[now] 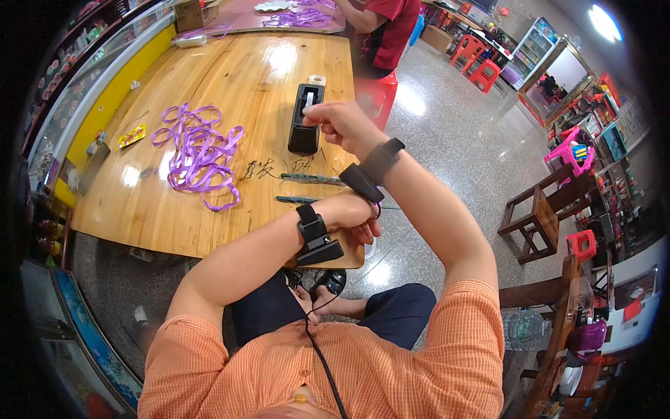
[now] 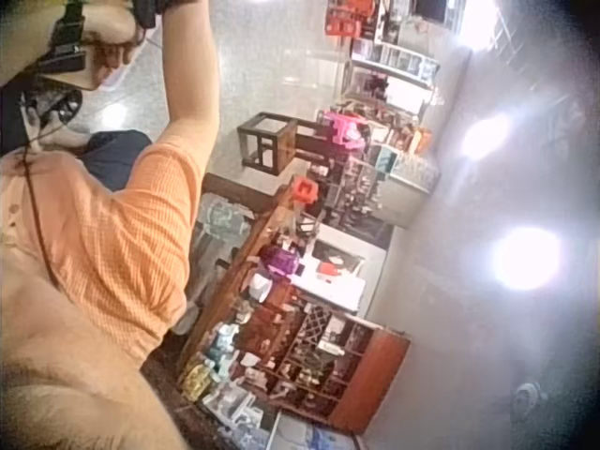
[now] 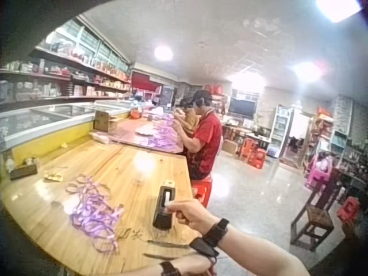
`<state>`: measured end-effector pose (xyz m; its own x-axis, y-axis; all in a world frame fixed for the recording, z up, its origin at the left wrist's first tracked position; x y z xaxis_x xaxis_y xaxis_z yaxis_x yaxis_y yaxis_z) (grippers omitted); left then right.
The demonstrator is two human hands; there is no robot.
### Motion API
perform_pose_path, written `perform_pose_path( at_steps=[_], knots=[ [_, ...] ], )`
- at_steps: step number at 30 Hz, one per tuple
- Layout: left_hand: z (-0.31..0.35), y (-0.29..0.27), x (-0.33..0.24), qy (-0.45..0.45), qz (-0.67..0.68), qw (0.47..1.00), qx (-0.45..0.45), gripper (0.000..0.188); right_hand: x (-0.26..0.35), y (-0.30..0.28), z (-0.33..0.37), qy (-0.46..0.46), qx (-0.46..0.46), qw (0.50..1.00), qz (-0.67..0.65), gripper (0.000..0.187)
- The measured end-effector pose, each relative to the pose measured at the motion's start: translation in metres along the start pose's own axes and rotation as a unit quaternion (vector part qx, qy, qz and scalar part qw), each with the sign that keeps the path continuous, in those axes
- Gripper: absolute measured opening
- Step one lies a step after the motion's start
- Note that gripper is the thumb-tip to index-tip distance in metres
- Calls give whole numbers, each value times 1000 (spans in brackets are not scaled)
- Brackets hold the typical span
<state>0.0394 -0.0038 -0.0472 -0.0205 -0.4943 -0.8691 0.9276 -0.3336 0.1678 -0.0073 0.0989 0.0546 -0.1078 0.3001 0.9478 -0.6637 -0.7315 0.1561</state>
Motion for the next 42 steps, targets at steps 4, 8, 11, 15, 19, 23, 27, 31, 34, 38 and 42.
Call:
perform_pose_path(
  at_steps=[4, 8, 11, 15, 19, 23, 27, 31, 34, 38, 42],
  knots=[
    [23, 8, -16, -6, -44, 999, -25, 30, -7, -1, 18, 54, 16, 998, 12, 12],
    [25, 11, -16, -18, -70, 997, -25, 33, -12, -3, 26, 76, 15, 996, 34, 11],
    [18, 7, -9, -9, -83, 996, -26, 32, -15, -1, 25, 94, 1, 995, 43, 11],
    [11, 6, -4, 27, -89, 995, -36, 35, -22, -3, 21, 111, -21, 993, 30, 11],
    [16, 9, -7, 13, -82, 996, -38, 31, -25, -6, 20, 113, -20, 993, 7, 9],
    [16, 9, -7, 19, -72, 996, -56, 31, -30, -8, 14, 93, -32, 994, 46, 7],
    [17, 9, -9, -2, -96, 994, -54, 35, -43, -21, 13, 158, -32, 972, 169, 5],
    [21, 10, -19, -29, -80, 996, -12, 26, -16, -44, 32, 82, -15, 990, 113, 9],
    [23, 3, -19, -12, -78, 997, -1, 20, 0, -71, 54, 11, 31, 987, 159, 16],
    [36, 5, -28, -22, -62, 998, 25, 22, 3, -104, 98, -32, 64, 947, 314, 19],
    [33, -1, -20, 8, -51, 999, -6, 22, -12, -109, 123, -89, 145, 897, 408, 22]
  ],
)
Point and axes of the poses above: each hand's wrist, its own z-axis away from the middle knuckle, its own y-axis out of the palm, x = y × z, the point moved 3 cm from there along -z, towards the middle knuckle, and after that the axes turned 5 degrees about -z, right-handed, at the moved point
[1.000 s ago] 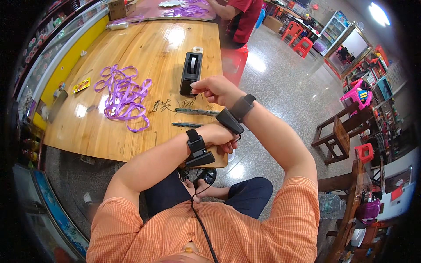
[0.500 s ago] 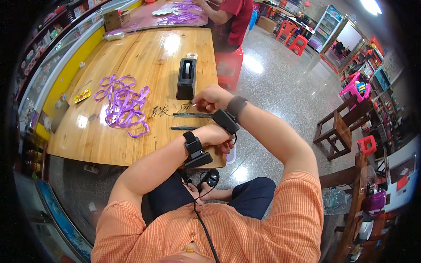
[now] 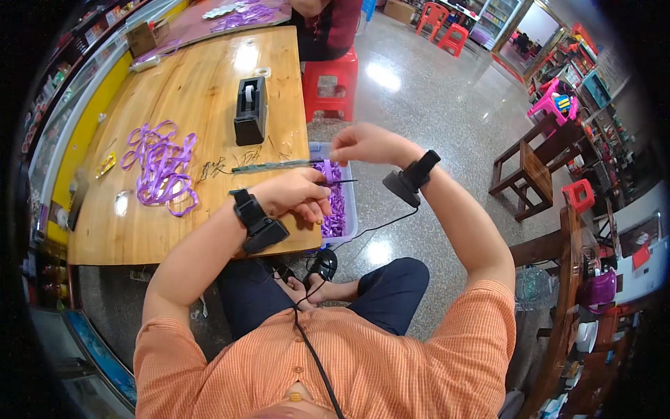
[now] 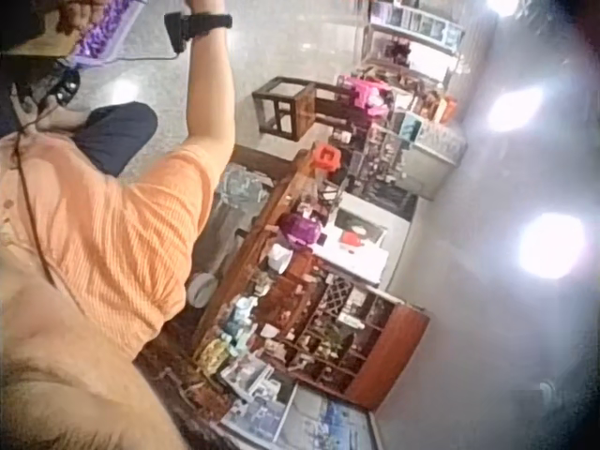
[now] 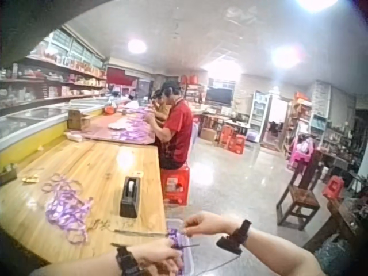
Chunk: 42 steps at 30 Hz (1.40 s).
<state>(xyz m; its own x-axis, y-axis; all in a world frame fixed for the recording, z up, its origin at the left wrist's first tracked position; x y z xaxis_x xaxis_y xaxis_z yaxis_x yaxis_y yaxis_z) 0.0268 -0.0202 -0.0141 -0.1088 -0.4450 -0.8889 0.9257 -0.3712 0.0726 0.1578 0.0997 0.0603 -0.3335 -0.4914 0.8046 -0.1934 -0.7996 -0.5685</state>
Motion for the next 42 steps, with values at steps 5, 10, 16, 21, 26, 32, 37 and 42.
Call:
perform_pose_path(
  at_steps=[5, 10, 16, 21, 26, 32, 37, 42],
  knots=[
    [2, 3, -4, 16, 12, 1000, 3, 25, -14, 4, 4, 7, -6, 996, 92, 23],
    [3, 5, -6, 2, 0, 1000, -5, 29, -7, 7, -6, -38, 8, 976, 215, 22],
    [5, 6, -9, 7, -3, 1000, -1, 31, 4, 14, -10, -67, 7, 951, 303, 19],
    [5, 6, -10, 7, 0, 1000, 2, 31, -9, 14, -8, -102, -7, 960, 261, 17],
    [2, 3, -7, 14, -10, 1000, 8, 30, -12, 10, -7, -109, -15, 979, 171, 18],
    [2, 4, -8, 15, -7, 1000, 2, 31, -19, 0, -11, -79, 11, 993, 89, 18],
    [2, 6, -10, 2, -7, 1000, 0, 31, -23, -2, -16, -39, 61, 993, 90, 20],
    [3, 6, -11, 0, -12, 1000, -1, 30, -17, 0, -19, -33, 61, 992, 106, 16]
  ],
)
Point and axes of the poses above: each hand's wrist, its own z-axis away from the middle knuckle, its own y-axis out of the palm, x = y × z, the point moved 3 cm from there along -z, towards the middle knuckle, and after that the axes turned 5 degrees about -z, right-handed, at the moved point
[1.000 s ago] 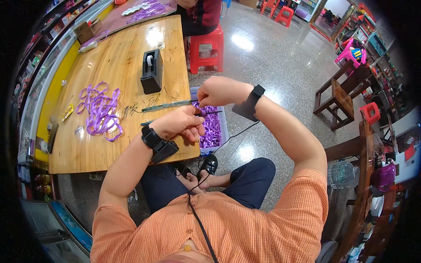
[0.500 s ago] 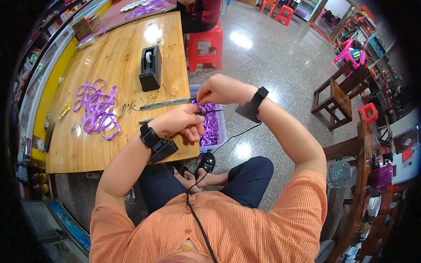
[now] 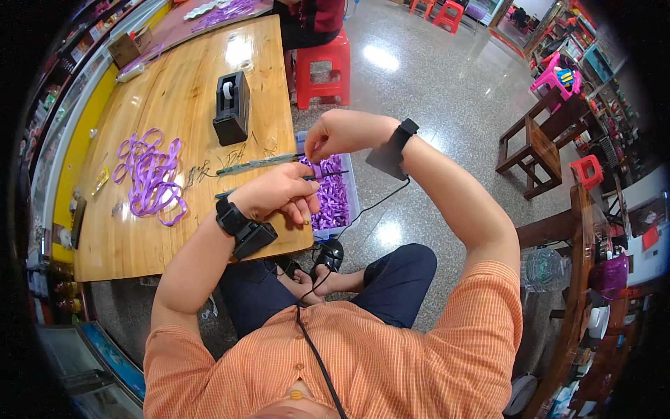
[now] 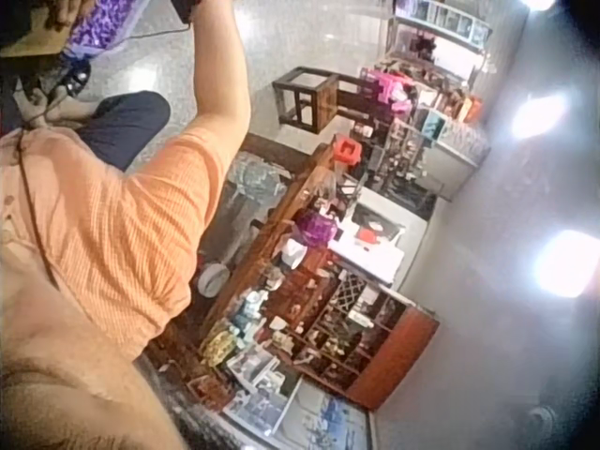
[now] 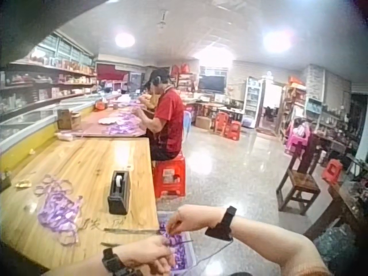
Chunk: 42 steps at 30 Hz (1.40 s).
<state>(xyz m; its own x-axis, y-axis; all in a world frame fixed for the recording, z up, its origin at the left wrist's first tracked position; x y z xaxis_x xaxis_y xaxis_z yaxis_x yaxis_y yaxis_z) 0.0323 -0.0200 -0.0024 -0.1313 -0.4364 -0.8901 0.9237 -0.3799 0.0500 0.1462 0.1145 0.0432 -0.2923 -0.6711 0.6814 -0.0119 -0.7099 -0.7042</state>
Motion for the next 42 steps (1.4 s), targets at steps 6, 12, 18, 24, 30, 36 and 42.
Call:
perform_pose_path(
  at_steps=[6, 12, 18, 24, 30, 36, 42],
  knots=[
    [0, 0, 2, 1, -7, 1000, -10, 30, 18, -1, -1, -24, -18, 992, 124, 19],
    [-5, -4, 7, 5, -8, 1000, 6, 46, 10, -5, 3, -19, -83, 981, 176, 24],
    [-2, -1, 1, -4, -20, 1000, -2, 46, 0, -4, 12, -90, -82, 990, 72, 16],
    [-5, -2, 6, 6, -11, 1000, -3, 37, 3, -1, 11, -120, -82, 984, 98, 19],
    [-3, -2, 5, 10, -6, 1000, -10, 31, -3, -6, 20, -76, -178, 981, 33, 16],
    [0, 0, 0, 6, -3, 1000, -5, 23, 0, 16, 27, -117, -145, 977, 107, 14],
    [1, 2, -2, 7, -2, 1000, -5, 22, 4, 19, 24, -131, -142, 954, 230, 28]
  ],
)
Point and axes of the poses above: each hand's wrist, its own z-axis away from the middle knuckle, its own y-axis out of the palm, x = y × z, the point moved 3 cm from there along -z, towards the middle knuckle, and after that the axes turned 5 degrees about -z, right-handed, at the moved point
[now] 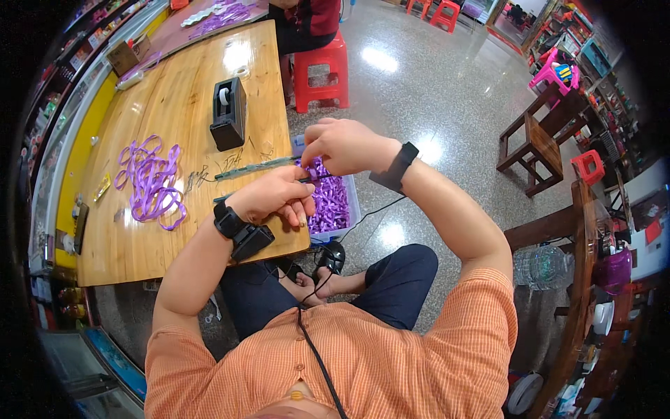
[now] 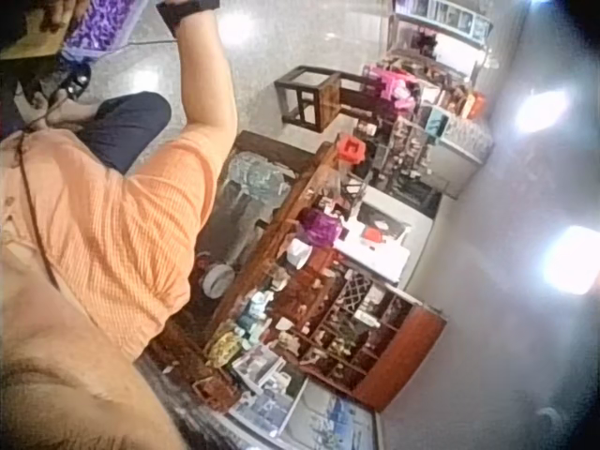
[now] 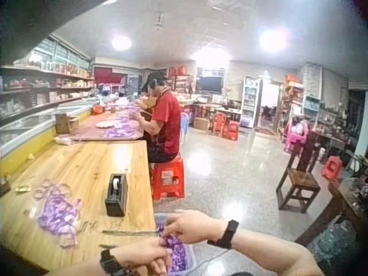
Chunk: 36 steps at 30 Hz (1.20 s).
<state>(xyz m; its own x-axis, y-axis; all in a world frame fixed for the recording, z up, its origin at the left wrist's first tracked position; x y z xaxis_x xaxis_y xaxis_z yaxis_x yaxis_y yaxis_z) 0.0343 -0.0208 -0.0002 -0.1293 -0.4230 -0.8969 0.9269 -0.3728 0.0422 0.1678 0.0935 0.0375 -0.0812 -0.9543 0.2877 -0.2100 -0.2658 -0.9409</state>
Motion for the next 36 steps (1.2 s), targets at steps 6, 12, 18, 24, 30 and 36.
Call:
perform_pose_path(
  at_steps=[6, 12, 18, 24, 30, 36],
  knots=[
    [-3, 0, 3, -2, -10, 1000, 4, 20, 9, 16, -6, -13, 57, 997, 59, 32],
    [-1, -1, 2, -4, -13, 1000, 4, 27, 4, 18, 10, 0, -3, 1000, 18, 34],
    [-4, -1, 4, 8, -2, 1000, 3, 37, -21, 38, 65, 257, -269, 905, -206, 32],
    [-5, -4, 7, -6, -7, 1000, -6, 47, -8, 72, 61, 332, -306, 756, -474, 40],
    [-5, -2, 6, 2, -13, 1000, -4, 50, -4, 48, 44, 306, -317, 852, -282, 33],
    [-2, 0, 3, -2, -13, 1000, -12, 17, -15, 56, 40, 299, -293, 775, -474, 28]
  ],
)
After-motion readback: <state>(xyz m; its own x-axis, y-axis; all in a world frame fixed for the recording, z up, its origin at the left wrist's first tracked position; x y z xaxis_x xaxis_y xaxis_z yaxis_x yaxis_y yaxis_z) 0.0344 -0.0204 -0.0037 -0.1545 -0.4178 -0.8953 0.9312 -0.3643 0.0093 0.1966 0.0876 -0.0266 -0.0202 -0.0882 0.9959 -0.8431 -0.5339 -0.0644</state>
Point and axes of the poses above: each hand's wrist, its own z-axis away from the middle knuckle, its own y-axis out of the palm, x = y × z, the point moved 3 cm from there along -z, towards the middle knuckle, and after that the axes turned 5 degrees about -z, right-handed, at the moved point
